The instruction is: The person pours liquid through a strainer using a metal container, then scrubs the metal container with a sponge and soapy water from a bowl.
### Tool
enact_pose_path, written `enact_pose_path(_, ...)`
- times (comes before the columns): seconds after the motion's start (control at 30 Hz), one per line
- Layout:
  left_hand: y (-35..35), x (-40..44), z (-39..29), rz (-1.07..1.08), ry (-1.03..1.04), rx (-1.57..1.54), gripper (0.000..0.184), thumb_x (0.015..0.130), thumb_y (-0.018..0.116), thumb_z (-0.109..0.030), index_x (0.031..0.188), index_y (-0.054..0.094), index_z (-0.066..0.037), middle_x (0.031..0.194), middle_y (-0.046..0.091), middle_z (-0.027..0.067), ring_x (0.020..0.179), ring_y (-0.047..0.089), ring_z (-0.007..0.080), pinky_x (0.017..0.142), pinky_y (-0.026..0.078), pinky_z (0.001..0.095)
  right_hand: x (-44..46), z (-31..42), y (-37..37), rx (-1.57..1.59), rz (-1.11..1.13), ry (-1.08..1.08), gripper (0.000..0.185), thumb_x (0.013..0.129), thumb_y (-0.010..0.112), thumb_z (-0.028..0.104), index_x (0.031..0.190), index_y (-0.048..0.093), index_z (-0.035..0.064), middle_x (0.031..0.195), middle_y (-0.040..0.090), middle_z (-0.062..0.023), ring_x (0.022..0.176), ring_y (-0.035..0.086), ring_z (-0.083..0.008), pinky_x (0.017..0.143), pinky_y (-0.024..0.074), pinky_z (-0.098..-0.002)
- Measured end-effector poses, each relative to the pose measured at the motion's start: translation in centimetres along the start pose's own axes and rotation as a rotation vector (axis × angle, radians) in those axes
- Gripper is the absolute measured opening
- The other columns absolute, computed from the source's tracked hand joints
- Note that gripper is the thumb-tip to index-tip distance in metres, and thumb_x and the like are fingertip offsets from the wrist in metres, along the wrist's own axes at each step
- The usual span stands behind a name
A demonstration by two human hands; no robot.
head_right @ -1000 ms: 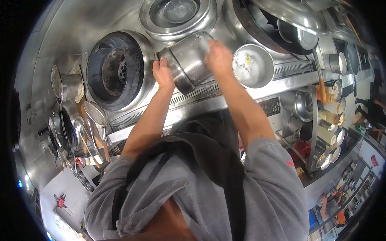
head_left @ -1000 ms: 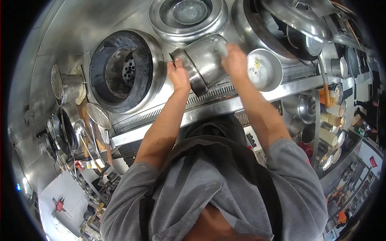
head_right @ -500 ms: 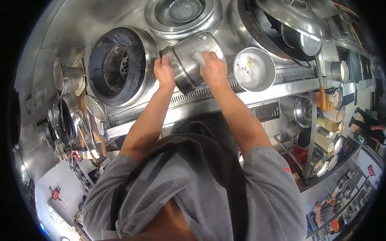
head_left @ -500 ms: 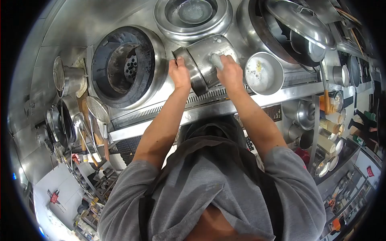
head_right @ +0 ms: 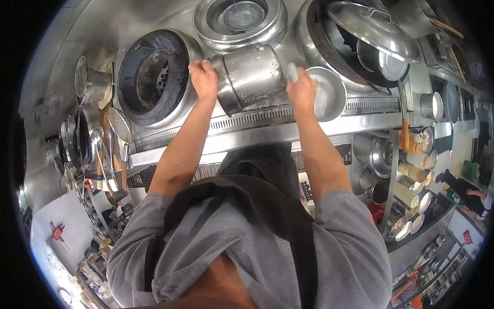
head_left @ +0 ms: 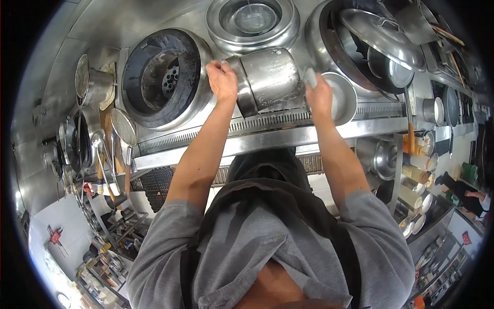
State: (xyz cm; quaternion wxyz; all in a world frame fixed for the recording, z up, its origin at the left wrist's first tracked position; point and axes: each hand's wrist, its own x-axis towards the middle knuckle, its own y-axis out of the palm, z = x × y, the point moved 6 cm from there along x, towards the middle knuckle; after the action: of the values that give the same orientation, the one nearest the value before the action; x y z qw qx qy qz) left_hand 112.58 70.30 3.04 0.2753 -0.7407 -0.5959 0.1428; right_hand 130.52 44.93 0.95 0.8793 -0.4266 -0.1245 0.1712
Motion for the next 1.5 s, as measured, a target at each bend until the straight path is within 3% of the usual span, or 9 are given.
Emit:
enact_pose_path(0.03, 0.1, -0.3, -0.7, -0.064, 0.189, 0.046, 0.034, 0.090, 0.057, -0.023, 0.112, 0.053, 0.004, 0.115, 0.057, 0.0244, 0.106, 0.055, 0.0395, 0.092, 0.042, 0.0461, -0.8, 0.1, 0.5, 0.059, -0.012, -0.111, 0.028, 0.075, 0.073, 0.012, 0.098, 0.061, 0.0041, 0.101, 0.065, -0.0205, 0.093, 0.062, -0.0411, 0.081, 0.0494, -0.0470)
enact_pose_path(0.07, -0.2, -1.0, -1.9, -0.067, 0.183, 0.048, 0.034, 0.090, 0.057, -0.023, 0.112, 0.053, 0.004, 0.115, 0.057, 0.0244, 0.106, 0.055, 0.0395, 0.092, 0.042, 0.0461, -1.6, 1.1, 0.3, 0.119, -0.019, -0.219, 0.026, 0.074, 0.073, 0.011, 0.096, 0.060, 0.0040, 0.100, 0.065, -0.0205, 0.091, 0.062, -0.0413, 0.079, 0.0495, -0.0472)
enact_pose_path(0.13, 0.7, -4.4, -6.4, 0.047, 0.635, 0.211, 0.038, 0.091, 0.054, -0.024, 0.117, 0.054, 0.004, 0.123, 0.053, 0.0233, 0.120, 0.049, 0.0369, 0.101, 0.036, 0.0502, -2.0, 1.9, 0.4, 0.133, -0.036, -0.286, 0.026, 0.073, 0.073, 0.010, 0.094, 0.059, 0.0039, 0.096, 0.064, -0.0191, 0.089, 0.062, -0.0408, 0.076, 0.0500, -0.0480)
enact_pose_path(0.23, 5.4, -8.4, -6.7, 0.232, 0.762, 0.590, 0.046, 0.091, 0.050, -0.028, 0.124, 0.052, 0.004, 0.132, 0.049, 0.0222, 0.130, 0.041, 0.0344, 0.108, 0.027, 0.0553, -1.6, 2.3, 1.0, 0.065, 0.068, -0.330, 0.028, 0.071, 0.072, 0.008, 0.096, 0.059, 0.0061, 0.093, 0.062, -0.0172, 0.085, 0.062, -0.0419, 0.072, 0.0503, -0.0498)
enact_pose_path(0.33, 6.9, -8.1, -6.5, 0.175, 0.709, 0.672, 0.053, 0.092, 0.046, -0.032, 0.130, 0.049, 0.005, 0.135, 0.047, 0.0216, 0.134, 0.037, 0.0349, 0.111, 0.020, 0.0580, -0.9, 2.9, 0.6, 0.078, 0.127, -0.382, 0.028, 0.072, 0.072, 0.008, 0.096, 0.059, 0.0066, 0.093, 0.062, -0.0172, 0.085, 0.062, -0.0414, 0.072, 0.0506, -0.0495)
enact_pose_path(0.53, 9.0, -8.4, -6.4, 0.059, 0.661, 0.682, 0.054, 0.090, 0.046, -0.032, 0.127, 0.052, 0.006, 0.133, 0.050, 0.0209, 0.132, 0.039, 0.0366, 0.110, 0.022, 0.0561, 5.9, 5.9, 1.8, -0.075, 0.136, -0.482, 0.029, 0.071, 0.071, 0.006, 0.098, 0.061, 0.0078, 0.094, 0.063, -0.0159, 0.087, 0.064, -0.0393, 0.074, 0.0519, -0.0477)
enact_pose_path(0.77, 8.8, -7.9, -6.0, 0.052, 0.687, 0.627, 0.050, 0.089, 0.049, -0.028, 0.128, 0.053, 0.003, 0.134, 0.051, 0.0184, 0.131, 0.042, 0.0330, 0.109, 0.025, 0.0536, 0.1, 4.8, 1.5, -0.002, 0.358, -0.555, 0.030, 0.072, 0.072, 0.012, 0.099, 0.062, 0.0071, 0.095, 0.064, -0.0178, 0.089, 0.063, -0.0397, 0.077, 0.0510, -0.0482)
enact_pose_path(0.97, 8.2, -8.6, -6.2, 0.001, 0.695, 0.608, 0.046, 0.088, 0.052, -0.026, 0.124, 0.056, 0.002, 0.132, 0.054, 0.0158, 0.128, 0.045, 0.0300, 0.107, 0.028, 0.0512, 5.5, 6.3, 2.1, -0.074, 0.221, -0.451, 0.036, 0.070, 0.073, 0.008, 0.104, 0.061, 0.0077, 0.098, 0.063, -0.0165, 0.091, 0.063, -0.0391, 0.079, 0.0508, -0.0477)
enact_pose_path(1.5, 8.3, -8.2, -6.1, -0.014, 0.660, 0.591, 0.045, 0.087, 0.051, -0.027, 0.122, 0.059, 0.000, 0.130, 0.055, 0.0134, 0.128, 0.046, 0.0277, 0.109, 0.027, 0.0508, 2.7, 5.9, 1.2, -0.128, 0.252, -0.671, 0.034, 0.070, 0.074, 0.009, 0.100, 0.058, 0.0059, 0.096, 0.062, -0.0179, 0.087, 0.063, -0.0403, 0.074, 0.0518, -0.0485)
